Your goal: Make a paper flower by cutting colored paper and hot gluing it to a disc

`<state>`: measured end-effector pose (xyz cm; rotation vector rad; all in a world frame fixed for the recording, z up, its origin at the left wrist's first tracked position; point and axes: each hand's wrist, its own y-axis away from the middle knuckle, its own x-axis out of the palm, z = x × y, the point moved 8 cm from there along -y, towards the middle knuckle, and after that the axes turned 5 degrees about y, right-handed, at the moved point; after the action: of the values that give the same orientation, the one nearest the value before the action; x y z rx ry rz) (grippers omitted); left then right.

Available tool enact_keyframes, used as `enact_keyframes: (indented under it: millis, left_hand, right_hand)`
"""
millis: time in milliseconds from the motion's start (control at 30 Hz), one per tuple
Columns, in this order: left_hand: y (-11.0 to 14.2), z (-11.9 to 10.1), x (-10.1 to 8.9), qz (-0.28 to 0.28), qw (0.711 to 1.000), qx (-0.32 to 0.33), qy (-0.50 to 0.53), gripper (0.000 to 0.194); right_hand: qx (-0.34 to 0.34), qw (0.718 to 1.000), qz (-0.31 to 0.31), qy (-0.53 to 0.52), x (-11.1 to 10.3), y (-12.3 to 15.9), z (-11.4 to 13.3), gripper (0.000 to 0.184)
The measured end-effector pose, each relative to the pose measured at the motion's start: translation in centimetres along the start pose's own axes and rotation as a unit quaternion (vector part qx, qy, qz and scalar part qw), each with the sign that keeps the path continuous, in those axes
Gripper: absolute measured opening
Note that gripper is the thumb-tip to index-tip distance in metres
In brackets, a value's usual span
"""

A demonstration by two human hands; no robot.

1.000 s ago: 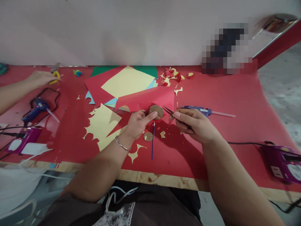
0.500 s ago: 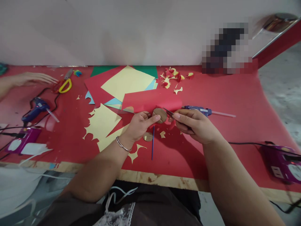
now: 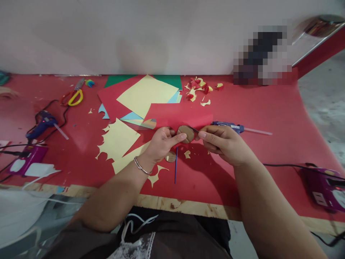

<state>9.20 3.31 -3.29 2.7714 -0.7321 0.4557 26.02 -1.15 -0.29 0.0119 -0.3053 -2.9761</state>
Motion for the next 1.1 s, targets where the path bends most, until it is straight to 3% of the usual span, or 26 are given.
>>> enact_keyframes:
  millis: [400,633,833,1100]
  left_hand:
    - [-0.3,-0.7,0.2,0.062,0.997,0.019,-0.034,0.033]
    - [-0.3,-0.2,-0.8,0.018,0.996,0.014,-0.082,0.051]
    - [-0.3,-0.7,-0.6,0.034,0.992,0.023,-0.117,0.068]
    - [0.3,-0.7,0.0,0.083,0.99,-0.034,-0.109,0.053]
  right_hand:
    - [-0.013,0.999,0.002,0.037,0.0,0.1,0.3,0.051]
    - [-0.006,1.0,0.003,0.028,0.2,0.1,0.3,0.054]
    - [0.002,0.998,0.003,0.056,-0.2,0.3,0.1,0.052]
    - [0.015,0.995,0.025,0.097,-0.4,0.6,0.4,0.051]
